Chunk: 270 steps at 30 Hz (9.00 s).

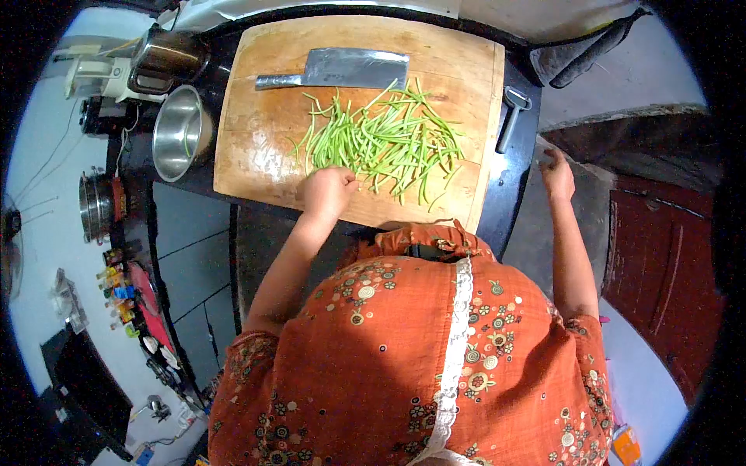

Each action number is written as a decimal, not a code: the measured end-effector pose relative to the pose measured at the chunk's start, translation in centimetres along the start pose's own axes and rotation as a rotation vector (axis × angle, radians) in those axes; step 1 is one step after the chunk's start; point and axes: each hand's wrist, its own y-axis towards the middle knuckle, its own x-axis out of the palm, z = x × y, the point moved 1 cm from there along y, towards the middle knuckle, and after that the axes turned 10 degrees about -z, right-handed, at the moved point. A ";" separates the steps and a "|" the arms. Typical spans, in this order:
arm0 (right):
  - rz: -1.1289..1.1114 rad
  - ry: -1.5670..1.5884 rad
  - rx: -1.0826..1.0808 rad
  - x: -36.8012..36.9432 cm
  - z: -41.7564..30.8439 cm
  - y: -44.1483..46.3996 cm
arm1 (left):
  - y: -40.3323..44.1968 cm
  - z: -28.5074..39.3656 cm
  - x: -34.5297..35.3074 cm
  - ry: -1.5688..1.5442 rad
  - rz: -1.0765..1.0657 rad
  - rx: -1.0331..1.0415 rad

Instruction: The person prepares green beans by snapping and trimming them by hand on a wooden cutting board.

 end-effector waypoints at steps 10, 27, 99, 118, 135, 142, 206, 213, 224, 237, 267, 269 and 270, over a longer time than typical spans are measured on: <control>-0.055 0.235 -0.152 -0.7 -2.0 -0.7 | -0.3 -1.7 -0.9 -0.208 -0.072 -0.057; -0.563 0.546 -0.827 -1.7 -18.3 -13.0 | 0.5 7.0 -4.0 -0.911 -0.492 0.267; 0.026 0.214 -0.163 -0.9 -2.8 -4.2 | 5.9 -4.0 -4.9 -0.511 0.035 -0.105; -0.173 -0.127 -0.086 -2.0 -2.3 -3.5 | 14.5 2.5 -2.9 0.144 0.148 0.050; -0.266 0.286 -0.593 1.4 -11.6 -7.7 | 7.7 -1.3 -2.9 -0.029 0.021 0.124; -0.287 0.295 -0.533 1.4 -11.1 -7.9 | 7.6 -5.2 -6.7 -0.899 -0.165 0.082; -0.248 0.589 -0.786 -0.2 -16.9 -12.6 | 4.4 7.6 -2.1 -1.356 -0.357 0.031; -0.129 0.354 -0.908 -1.5 -16.5 -12.5 | 3.9 7.5 -2.3 -1.046 -0.438 0.169; -0.031 0.383 -0.853 -0.3 -16.8 -15.0 | 4.4 7.6 -0.4 -1.523 -0.363 0.006; -0.113 0.735 -0.733 0.4 -14.2 -13.4 | 6.2 1.7 -2.1 -1.877 -0.171 -0.045; -0.484 1.085 -0.635 -0.1 -17.9 -12.9 | 1.7 11.7 -3.6 -0.458 0.226 0.473; -0.486 1.117 -0.590 0.5 -17.7 -12.7 | 1.6 11.9 -3.5 -0.540 0.184 0.439; -0.483 1.095 -0.573 0.7 -17.6 -12.6 | 1.8 11.6 -3.3 -0.624 0.158 0.415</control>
